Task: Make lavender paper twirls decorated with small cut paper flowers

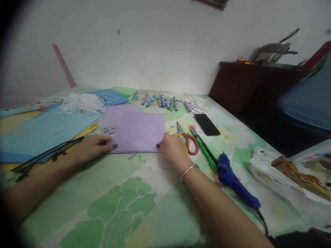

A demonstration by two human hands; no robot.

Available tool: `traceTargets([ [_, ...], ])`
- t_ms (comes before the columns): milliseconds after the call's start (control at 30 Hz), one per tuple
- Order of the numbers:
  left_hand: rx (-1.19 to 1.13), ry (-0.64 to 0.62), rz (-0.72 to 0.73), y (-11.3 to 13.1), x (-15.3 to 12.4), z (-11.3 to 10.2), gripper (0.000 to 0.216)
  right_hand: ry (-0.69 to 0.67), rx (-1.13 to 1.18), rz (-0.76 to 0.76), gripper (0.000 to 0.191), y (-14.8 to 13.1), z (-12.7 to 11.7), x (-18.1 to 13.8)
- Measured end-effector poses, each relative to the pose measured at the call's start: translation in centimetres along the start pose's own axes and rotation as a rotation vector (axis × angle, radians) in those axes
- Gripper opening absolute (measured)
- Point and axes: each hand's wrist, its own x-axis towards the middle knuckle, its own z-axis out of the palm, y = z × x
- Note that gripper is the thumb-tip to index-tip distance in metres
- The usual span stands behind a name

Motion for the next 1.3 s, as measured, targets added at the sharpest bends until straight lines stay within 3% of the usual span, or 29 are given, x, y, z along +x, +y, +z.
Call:
traceTargets([
  [100,0.098,0.033,-0.053,0.4,-0.4,0.1,0.033,-0.007,-0.022,0.004,0.017,-0.3,-0.2,-0.1],
  [167,0.182,0.169,-0.005,1.1,-1.0,0.6,0.037,-0.009,-0.03,0.009,0.017,-0.3,-0.2,-0.2],
  [267,0.292,0.364,0.355,2.7,-2.1,2.0,0.041,-0.007,-0.034,0.011,0.017,-0.3,-0.2,-0.2],
  [333,0.316,0.324,0.607,3.9,-2.7,3.1,0.038,-0.003,-0.035,0.013,0.016,-0.3,-0.1,-0.1],
  [400,0.321,0.228,0.695,5.0,-3.0,4.1,0.038,0.003,-0.038,0.02,0.015,-0.3,0.0,-0.1],
  [467,0.316,0.161,0.646,5.7,-3.3,4.7,0.039,0.009,-0.04,0.027,0.013,-0.2,0.2,0.1],
  [667,0.294,-0.043,0.47,6.0,-3.7,4.6,0.071,0.089,-0.051,0.002,0.02,-0.3,0.3,-0.6],
  [800,0.289,-0.103,0.438,6.1,-3.8,4.4,0.075,0.195,-0.15,-0.292,0.029,-1.9,1.0,-2.8],
  [900,0.291,-0.12,0.436,6.2,-3.9,4.4,0.079,0.086,-0.115,-0.484,0.042,-3.6,2.2,-4.6],
  [1100,0.295,-0.132,0.434,6.1,-3.8,4.4,0.082,-0.112,-0.068,-0.421,0.06,-4.9,3.3,-5.6],
  [1300,0.3,-0.14,0.429,5.9,-3.8,4.4,0.084,-0.142,-0.064,-0.409,0.06,-4.8,2.8,-5.4],
])
